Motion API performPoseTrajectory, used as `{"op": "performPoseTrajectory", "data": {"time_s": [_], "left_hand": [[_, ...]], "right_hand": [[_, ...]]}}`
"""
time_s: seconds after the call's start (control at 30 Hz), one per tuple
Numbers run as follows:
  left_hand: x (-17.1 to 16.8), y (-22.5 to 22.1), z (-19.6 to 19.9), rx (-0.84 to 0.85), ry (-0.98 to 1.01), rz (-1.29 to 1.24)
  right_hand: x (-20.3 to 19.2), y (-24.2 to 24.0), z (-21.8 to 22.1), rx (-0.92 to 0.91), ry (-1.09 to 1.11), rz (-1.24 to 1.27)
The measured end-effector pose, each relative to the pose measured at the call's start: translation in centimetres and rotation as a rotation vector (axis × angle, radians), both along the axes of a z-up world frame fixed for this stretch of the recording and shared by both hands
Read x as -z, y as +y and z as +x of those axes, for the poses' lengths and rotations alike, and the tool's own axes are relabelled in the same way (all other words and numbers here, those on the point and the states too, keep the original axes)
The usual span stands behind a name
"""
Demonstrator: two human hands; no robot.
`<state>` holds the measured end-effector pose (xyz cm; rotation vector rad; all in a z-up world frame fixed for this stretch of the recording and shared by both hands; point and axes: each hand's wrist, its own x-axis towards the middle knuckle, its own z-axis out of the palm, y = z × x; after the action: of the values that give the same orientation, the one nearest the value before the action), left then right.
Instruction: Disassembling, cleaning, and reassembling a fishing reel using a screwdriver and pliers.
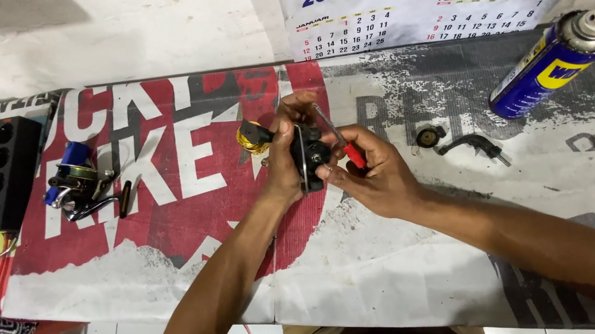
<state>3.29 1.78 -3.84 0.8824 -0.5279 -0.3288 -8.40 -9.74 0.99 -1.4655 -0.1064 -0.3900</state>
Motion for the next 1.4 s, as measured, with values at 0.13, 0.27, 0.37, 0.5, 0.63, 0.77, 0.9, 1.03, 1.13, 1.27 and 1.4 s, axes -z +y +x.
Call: {"op": "performPoseTrajectory", "data": {"time_s": [0.13,0.27,0.37,0.5,0.63,0.77,0.9,1.03,1.13,1.27,1.4], "left_hand": [[-0.8,0.1,-0.3,-0.194,-0.189,0.181],[-1.1,0.5,-0.5,-0.280,-0.205,0.294],[-2.0,0.7,-1.2,-0.289,-0.201,0.402],[-2.4,0.7,-1.8,-0.269,-0.055,0.405],[-1.8,0.1,-1.6,-0.259,-0.049,0.448],[-4.4,-0.3,-3.1,-0.179,0.088,0.452],[-4.3,-0.7,-3.3,-0.121,0.215,0.439],[-4.1,-0.9,-3.5,-0.130,0.249,0.421],[-1.3,-0.9,-2.6,-0.205,0.335,0.431],[0.5,-1.3,-1.6,-0.214,0.329,0.461],[1.6,-1.2,-1.4,-0.189,0.312,0.467]], "right_hand": [[0.2,-0.3,0.0,0.039,-0.015,-0.012],[0.6,-0.8,0.3,0.070,-0.021,-0.010],[0.9,-1.1,0.6,0.088,-0.035,-0.019],[1.7,-1.4,0.9,0.091,-0.058,-0.014],[1.4,-1.3,0.8,0.105,-0.072,-0.052],[1.7,-1.1,0.7,0.077,-0.106,-0.050],[2.0,-1.1,0.6,0.086,-0.166,-0.112],[2.4,-1.8,0.9,0.141,-0.254,-0.214],[2.0,-2.7,1.0,0.189,-0.388,-0.459],[0.0,-2.6,1.0,0.145,-0.431,-0.566],[-1.0,-2.2,1.0,0.023,-0.394,-0.437]]}}
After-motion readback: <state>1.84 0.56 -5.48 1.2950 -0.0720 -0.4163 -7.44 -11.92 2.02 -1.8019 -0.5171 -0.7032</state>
